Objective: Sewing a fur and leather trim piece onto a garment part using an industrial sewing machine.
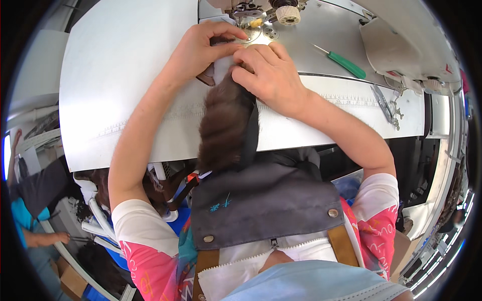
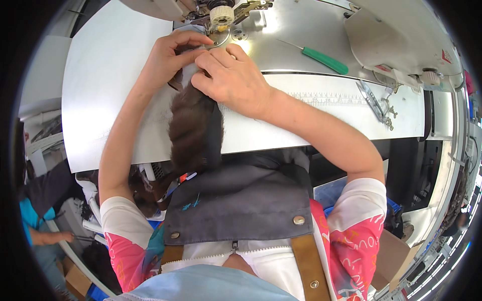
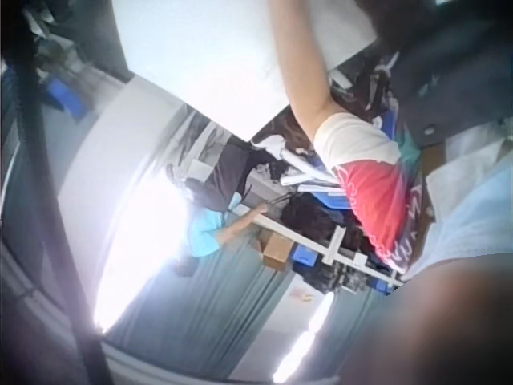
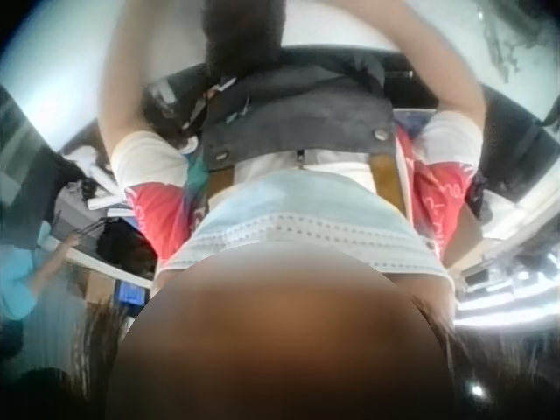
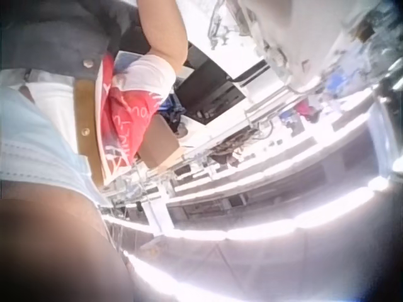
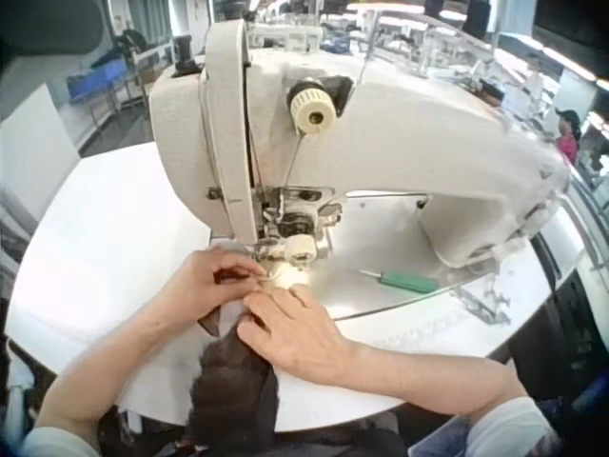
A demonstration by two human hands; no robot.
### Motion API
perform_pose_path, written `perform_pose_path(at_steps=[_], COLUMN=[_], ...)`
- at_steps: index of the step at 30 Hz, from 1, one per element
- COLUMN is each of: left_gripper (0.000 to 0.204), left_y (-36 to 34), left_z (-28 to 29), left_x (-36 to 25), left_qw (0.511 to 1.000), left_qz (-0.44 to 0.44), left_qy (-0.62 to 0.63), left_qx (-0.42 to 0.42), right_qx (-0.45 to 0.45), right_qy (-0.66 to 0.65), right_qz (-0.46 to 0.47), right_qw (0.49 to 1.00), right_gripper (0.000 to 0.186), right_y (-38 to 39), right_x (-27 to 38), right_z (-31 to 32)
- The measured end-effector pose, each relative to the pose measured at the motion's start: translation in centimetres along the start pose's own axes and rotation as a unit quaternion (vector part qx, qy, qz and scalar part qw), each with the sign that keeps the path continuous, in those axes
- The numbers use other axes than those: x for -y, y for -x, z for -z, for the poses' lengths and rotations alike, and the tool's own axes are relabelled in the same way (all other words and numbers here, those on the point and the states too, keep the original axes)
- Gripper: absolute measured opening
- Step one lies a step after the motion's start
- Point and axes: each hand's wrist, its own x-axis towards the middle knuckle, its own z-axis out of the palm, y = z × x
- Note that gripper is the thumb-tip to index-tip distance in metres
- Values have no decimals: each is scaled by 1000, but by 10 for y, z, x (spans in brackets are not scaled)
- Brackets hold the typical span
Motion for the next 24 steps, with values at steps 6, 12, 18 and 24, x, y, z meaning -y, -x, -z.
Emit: perform_pose_path(at_steps=[6,12,18,24], left_gripper=[17,39,43,42], left_y=[23,52,35,24], left_z=[-6,6,5,8], left_x=[-3,-13,-7,-3], left_qw=[985,864,879,889], left_qz=[24,-224,-188,-202], left_qy=[-74,-450,-438,-410], left_qx=[-154,-33,1,-33], right_qx=[14,64,22,74], right_qy=[56,62,103,108], right_qz=[-26,-51,-71,-81], right_qw=[998,995,992,988], right_gripper=[12,17,12,13], right_y=[1,0,-3,-9], right_x=[5,3,2,-8], right_z=[-1,2,2,1])
